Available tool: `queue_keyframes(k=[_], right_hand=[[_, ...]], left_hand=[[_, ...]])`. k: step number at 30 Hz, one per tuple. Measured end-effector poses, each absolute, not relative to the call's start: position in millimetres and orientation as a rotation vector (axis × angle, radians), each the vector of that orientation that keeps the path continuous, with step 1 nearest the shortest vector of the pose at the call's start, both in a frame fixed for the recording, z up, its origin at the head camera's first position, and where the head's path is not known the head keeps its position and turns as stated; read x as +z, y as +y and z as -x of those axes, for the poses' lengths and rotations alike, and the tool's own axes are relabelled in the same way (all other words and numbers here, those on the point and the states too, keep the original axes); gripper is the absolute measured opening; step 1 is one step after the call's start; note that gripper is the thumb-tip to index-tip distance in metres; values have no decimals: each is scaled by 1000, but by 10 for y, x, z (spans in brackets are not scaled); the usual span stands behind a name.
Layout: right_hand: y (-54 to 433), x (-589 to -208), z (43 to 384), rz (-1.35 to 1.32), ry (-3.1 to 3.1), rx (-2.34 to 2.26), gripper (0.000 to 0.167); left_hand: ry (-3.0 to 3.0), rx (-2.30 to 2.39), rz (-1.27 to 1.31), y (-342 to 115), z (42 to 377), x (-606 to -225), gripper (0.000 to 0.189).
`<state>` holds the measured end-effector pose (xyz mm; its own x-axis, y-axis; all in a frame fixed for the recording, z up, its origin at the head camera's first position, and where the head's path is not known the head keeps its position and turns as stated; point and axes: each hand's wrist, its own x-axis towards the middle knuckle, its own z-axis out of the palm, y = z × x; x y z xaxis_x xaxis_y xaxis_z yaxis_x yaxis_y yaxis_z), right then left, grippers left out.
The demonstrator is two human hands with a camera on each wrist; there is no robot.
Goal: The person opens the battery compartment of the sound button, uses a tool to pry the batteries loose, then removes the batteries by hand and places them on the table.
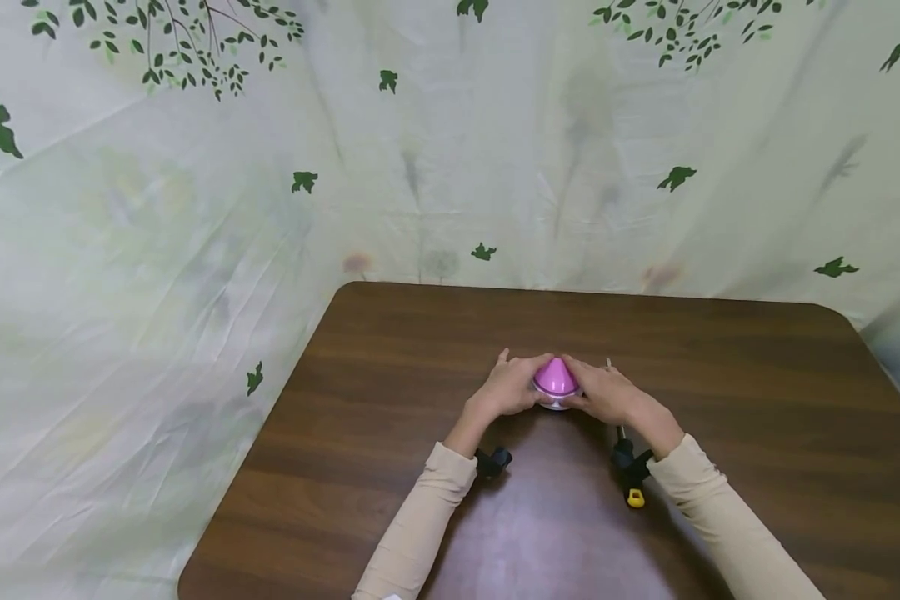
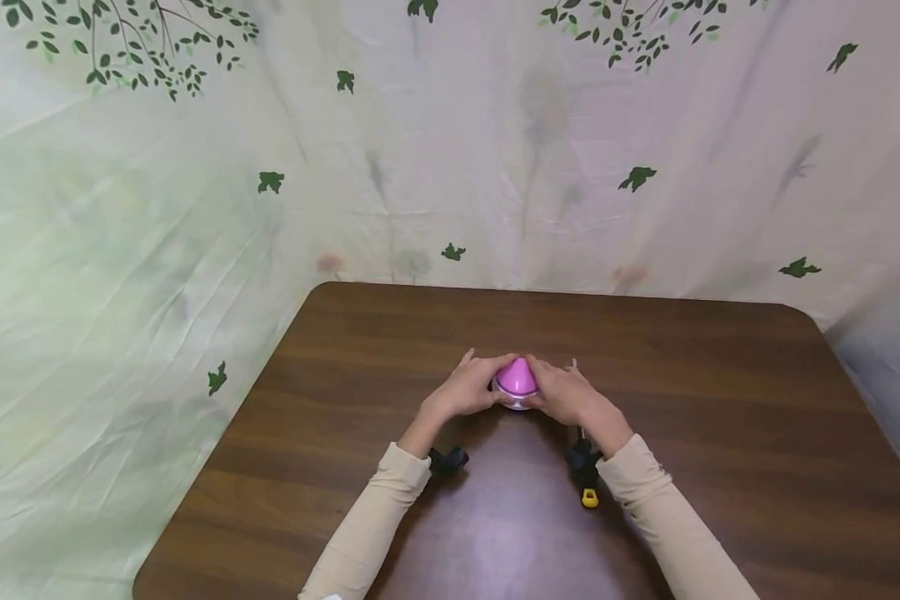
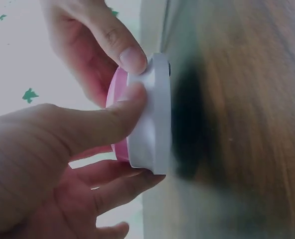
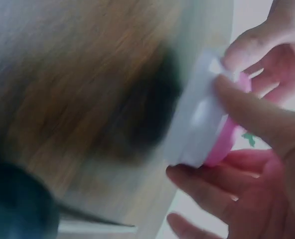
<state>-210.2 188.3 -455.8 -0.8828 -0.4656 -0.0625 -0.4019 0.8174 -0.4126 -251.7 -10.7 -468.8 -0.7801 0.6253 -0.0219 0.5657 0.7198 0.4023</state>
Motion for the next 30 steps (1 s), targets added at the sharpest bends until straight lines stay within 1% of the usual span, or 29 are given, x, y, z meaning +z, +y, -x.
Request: queue_keyframes(k=[6, 13, 18, 24, 30], right_hand=[[1939, -4578, 2094, 707, 2771, -891, 68], [1976, -4489, 2056, 672, 2734, -1142, 65], [1995, -4458, 2045, 677, 2697, -1247, 58], [2023, -4421, 2025, 558, 2529, -1393, 57], [2058, -4382, 2010, 517, 2416, -1516, 51]], left_hand=[[2607, 871, -963, -262, 2498, -4604, 59], [2330, 1284, -813, -360, 2494, -4468, 49], [2329, 1321, -736, -375, 2485, -4386, 45], [2215, 1442, -778, -415, 2456, -4395, 45], [2134, 1530, -813, -458, 2459, -4426, 44]])
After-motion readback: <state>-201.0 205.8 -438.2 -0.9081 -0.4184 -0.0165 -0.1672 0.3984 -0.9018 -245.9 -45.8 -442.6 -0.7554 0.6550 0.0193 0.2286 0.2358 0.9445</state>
